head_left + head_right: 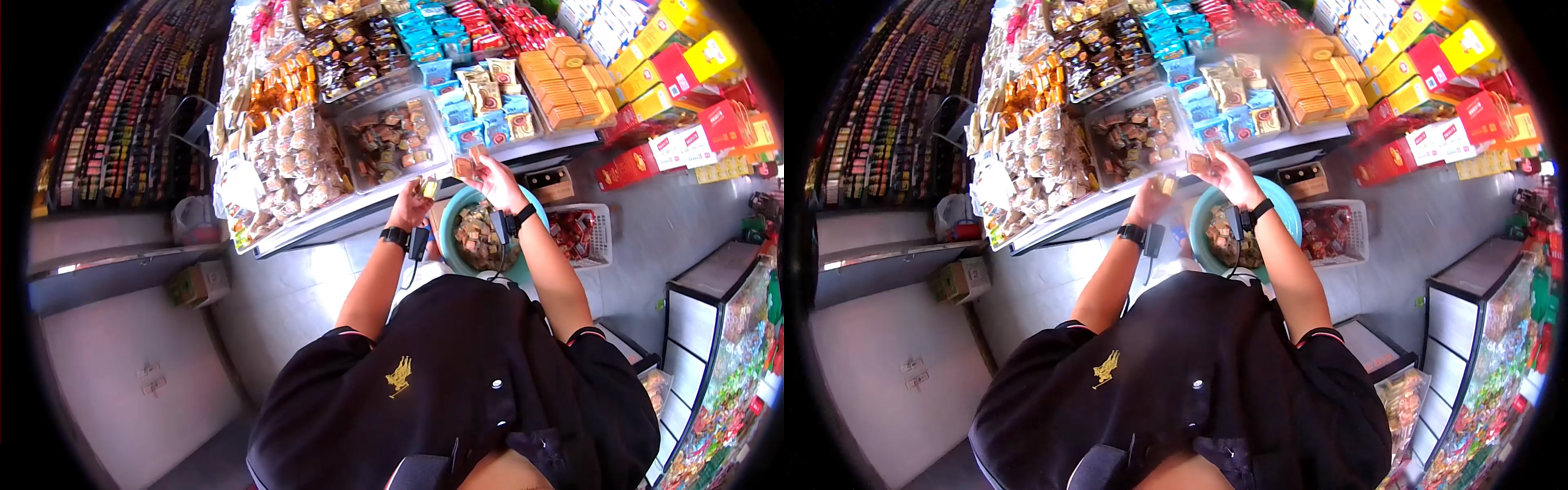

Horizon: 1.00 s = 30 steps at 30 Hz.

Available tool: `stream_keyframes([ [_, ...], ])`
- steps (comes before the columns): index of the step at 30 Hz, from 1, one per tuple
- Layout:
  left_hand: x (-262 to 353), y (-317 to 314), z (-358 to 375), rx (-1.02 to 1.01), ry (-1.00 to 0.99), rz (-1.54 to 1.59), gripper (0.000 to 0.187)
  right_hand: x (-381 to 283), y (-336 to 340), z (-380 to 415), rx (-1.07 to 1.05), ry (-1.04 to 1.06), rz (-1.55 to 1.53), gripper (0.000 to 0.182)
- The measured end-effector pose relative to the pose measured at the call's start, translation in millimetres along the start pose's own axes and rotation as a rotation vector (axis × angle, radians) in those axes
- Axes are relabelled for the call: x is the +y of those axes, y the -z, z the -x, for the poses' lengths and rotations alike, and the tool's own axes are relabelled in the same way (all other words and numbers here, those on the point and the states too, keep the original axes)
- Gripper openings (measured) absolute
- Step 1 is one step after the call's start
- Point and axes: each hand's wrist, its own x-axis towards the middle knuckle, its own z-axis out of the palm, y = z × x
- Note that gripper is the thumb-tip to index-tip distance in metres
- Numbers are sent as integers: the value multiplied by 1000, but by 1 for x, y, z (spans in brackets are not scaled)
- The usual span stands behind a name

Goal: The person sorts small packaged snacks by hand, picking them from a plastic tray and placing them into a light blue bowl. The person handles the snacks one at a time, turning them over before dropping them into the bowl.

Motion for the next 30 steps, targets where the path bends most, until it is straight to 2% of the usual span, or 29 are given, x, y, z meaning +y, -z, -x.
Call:
stream_keyframes([
  [2, -19, -24, 4, 34, 28, 35, 24, -4, 7, 16, -3, 8, -29, 31],
  [3, -33, -31, 2, -232, -225, -246, 23, -5, 12, 22, -18, -9, -21, 31],
  [5, -50, -37, 4, -46, 3, -302, 20, -6, 26, 33, -32, -26, -47, 32],
  [6, -63, -14, -14, -272, -227, -724, 21, -7, 32, 39, -39, -33, -59, 32],
  [7, -72, -16, -16, -411, -551, -1082, 22, -9, 31, 50, -59, -32, -63, 32],
  [9, -80, -36, -2, -402, -739, -1500, 22, -10, 43, 64, -36, -61, -71, 31],
  [11, -92, -57, 8, -390, -644, -1474, 23, -14, 45, 84, -20, -99, -53, 28],
  [13, -107, -79, 20, -376, -510, -1279, 25, -13, 60, 94, 4, -120, -31, 27],
  [14, -117, -94, 33, -299, -323, -1011, 26, -12, 69, 100, 16, -132, -20, 27],
  [16, -134, -108, 45, -193, -118, -751, 28, -12, 77, 113, 49, -123, -11, 24],
  [18, -146, -112, 49, -147, -49, -765, 29, -11, 84, 123, 89, -96, 21, 23],
  [20, -157, -118, 54, -107, 42, -768, 29, -6, 99, 129, 161, -65, 194, 25],
  [24, -178, -136, 72, -56, 55, -803, 30, -6, 95, 147, 261, -68, 517, 26],
  [26, -182, -136, 74, -98, 37, -878, 31, -7, 93, 152, 278, -79, 637, 26],
  [30, -185, -143, 77, -95, 131, -803, 30, -4, 92, 161, 296, -114, 640, 25],
])
